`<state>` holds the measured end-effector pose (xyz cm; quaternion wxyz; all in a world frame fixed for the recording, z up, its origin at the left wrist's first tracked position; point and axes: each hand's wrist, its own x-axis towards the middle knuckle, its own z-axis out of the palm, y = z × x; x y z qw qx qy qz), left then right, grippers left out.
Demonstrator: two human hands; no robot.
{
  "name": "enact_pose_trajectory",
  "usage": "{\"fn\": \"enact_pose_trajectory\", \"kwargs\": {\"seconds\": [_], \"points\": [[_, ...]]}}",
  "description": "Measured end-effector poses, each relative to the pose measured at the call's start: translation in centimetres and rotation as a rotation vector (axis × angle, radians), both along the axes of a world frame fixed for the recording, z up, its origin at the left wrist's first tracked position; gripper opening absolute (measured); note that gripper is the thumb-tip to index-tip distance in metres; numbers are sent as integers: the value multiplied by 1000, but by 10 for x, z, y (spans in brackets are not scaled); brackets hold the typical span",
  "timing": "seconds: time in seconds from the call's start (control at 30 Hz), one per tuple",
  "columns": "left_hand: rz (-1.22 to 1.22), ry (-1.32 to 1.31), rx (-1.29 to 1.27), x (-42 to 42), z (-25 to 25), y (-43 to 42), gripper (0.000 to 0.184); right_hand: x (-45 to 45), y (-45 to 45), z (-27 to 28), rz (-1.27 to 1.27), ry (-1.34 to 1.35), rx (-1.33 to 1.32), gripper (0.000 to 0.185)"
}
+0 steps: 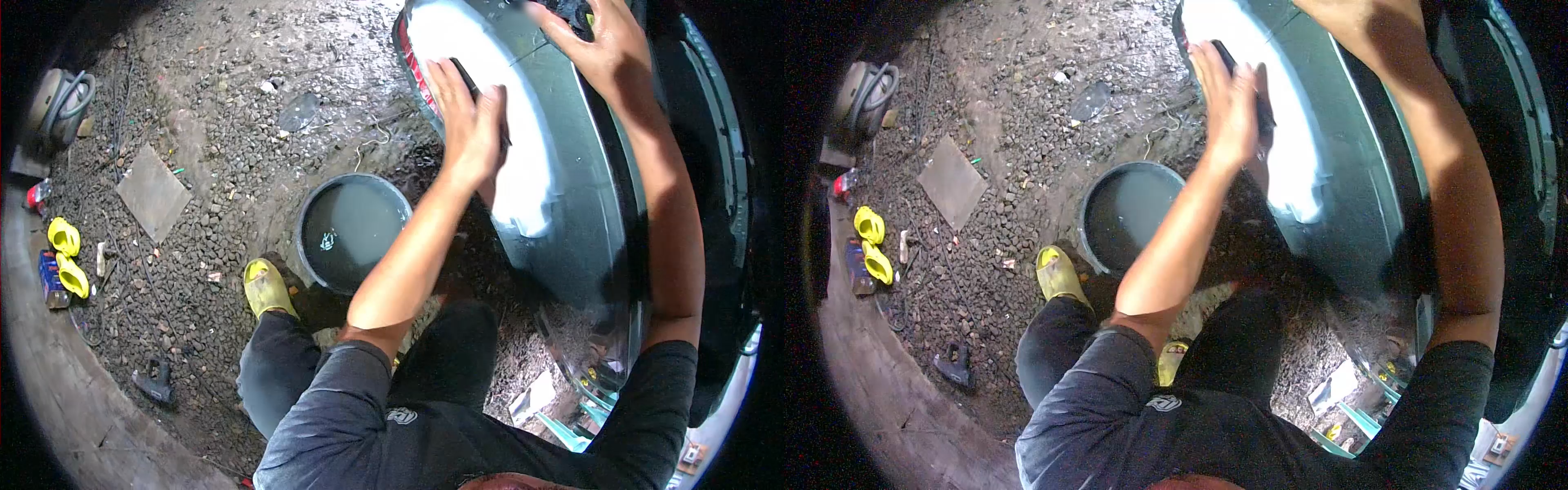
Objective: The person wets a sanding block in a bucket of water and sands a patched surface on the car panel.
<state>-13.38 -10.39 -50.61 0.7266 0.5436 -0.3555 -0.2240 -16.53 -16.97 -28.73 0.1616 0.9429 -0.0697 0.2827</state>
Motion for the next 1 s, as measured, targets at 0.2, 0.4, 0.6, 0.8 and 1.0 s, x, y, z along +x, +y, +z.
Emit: {"fn": "enact_pose_trajectory", "kwargs": {"seconds": [0.2, 0.4, 0.6, 0.8, 1.0], "points": [[45, -47, -39, -75, 7, 44, 95, 5, 15, 3, -44, -26, -94, 36], [23, 58, -89, 69, -11, -54, 90, 4, 16, 5, -61, -13, -106, 34], [9, -113, -55, -55, -11, 32, 103, 4, 9, 6, -33, 19, -97, 29], [69, -45, -177, 62, -14, -55, 86, 10, 23, 3, -98, -25, -43, 23], [-10, -122, -85, -41, -25, 20, 109, 6, -7, 4, 113, -22, -133, 22]]}}
